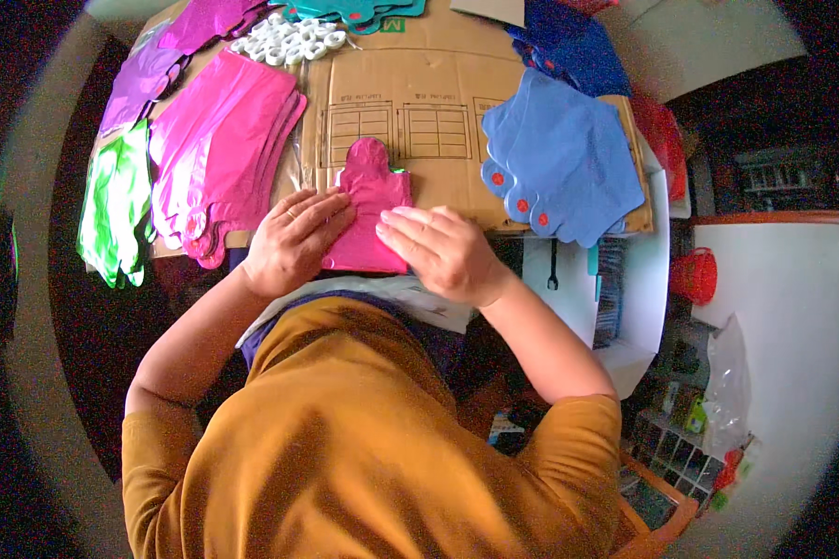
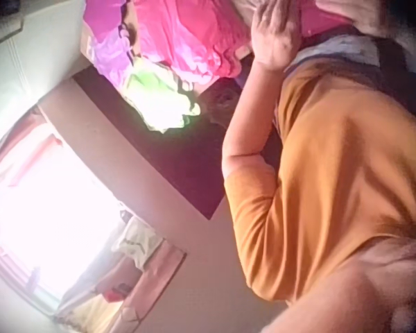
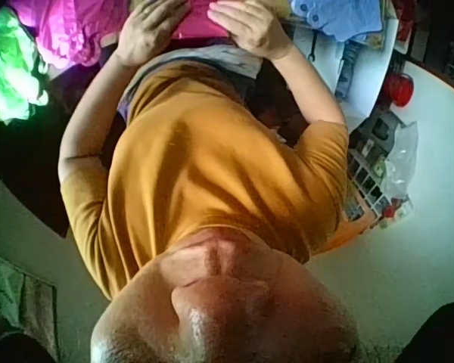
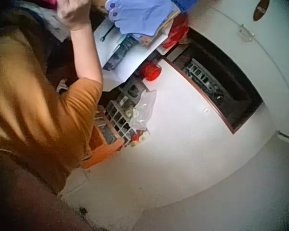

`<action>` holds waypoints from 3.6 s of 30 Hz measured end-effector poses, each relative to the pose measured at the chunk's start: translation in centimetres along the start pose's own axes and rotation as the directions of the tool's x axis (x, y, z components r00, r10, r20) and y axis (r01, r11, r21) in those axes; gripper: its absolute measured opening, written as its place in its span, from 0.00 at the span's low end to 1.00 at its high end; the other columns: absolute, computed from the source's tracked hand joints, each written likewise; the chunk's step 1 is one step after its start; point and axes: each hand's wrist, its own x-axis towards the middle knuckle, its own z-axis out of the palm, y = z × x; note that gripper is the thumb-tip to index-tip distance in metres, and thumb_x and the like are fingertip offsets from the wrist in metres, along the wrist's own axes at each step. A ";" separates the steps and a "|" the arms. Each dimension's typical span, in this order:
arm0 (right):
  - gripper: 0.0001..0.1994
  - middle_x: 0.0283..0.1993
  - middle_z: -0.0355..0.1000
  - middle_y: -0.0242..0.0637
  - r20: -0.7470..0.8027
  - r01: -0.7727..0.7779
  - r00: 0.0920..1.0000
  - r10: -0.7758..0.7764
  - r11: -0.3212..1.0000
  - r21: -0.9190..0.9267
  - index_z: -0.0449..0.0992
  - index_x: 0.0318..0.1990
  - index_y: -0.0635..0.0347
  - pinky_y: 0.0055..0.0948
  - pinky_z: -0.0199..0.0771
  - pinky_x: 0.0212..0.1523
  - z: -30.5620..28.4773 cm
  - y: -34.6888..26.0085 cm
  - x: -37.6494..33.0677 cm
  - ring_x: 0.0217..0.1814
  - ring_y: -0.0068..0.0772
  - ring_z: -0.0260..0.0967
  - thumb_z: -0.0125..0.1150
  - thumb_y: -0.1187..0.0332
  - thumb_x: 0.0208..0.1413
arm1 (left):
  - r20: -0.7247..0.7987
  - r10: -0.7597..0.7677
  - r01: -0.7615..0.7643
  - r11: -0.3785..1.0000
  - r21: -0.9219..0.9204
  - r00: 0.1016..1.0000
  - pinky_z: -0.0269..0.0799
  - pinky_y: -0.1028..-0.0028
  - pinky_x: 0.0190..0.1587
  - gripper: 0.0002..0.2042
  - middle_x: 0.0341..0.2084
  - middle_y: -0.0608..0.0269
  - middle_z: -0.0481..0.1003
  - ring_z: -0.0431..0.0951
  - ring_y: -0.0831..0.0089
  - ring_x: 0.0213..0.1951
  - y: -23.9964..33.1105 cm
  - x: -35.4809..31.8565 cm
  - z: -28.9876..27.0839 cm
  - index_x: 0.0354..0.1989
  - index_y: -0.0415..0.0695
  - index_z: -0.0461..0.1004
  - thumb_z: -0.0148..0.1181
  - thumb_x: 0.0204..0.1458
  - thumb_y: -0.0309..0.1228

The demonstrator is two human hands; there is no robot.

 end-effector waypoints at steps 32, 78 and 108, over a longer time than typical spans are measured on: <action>0.12 0.36 0.70 0.41 0.033 0.035 0.999 -0.031 0.990 -0.135 0.76 0.41 0.67 0.41 0.74 0.49 -0.4 1.9 2.6 0.41 0.43 0.71 0.58 0.72 0.49 | -0.028 0.023 -0.022 0.999 0.041 0.999 0.61 0.51 0.67 0.13 0.43 0.67 0.80 0.81 0.73 0.50 -1.7 0.8 -0.6 0.46 0.47 0.80 0.60 0.51 0.29; 0.08 0.30 0.67 0.27 -0.052 -0.200 0.980 0.193 0.960 -0.197 0.75 0.31 0.50 0.39 0.58 0.44 0.0 1.1 2.4 0.37 0.33 0.65 0.69 0.69 0.42 | -0.068 -0.218 0.220 0.975 0.023 0.974 0.49 0.49 0.72 0.17 0.26 0.71 0.77 0.80 0.71 0.38 -1.1 1.8 -0.8 0.45 0.52 0.79 0.69 0.43 0.31; 0.13 0.32 0.69 0.36 -0.208 -0.691 0.722 0.660 0.703 -0.165 0.74 0.22 0.53 0.46 0.58 0.44 2.9 -0.6 3.6 0.40 0.45 0.66 0.70 0.60 0.50 | -0.109 -0.668 0.652 0.743 -0.151 0.736 0.46 0.50 0.70 0.33 0.31 0.67 0.81 0.75 0.61 0.49 0.9 3.0 0.8 0.68 0.49 0.63 0.66 0.52 0.34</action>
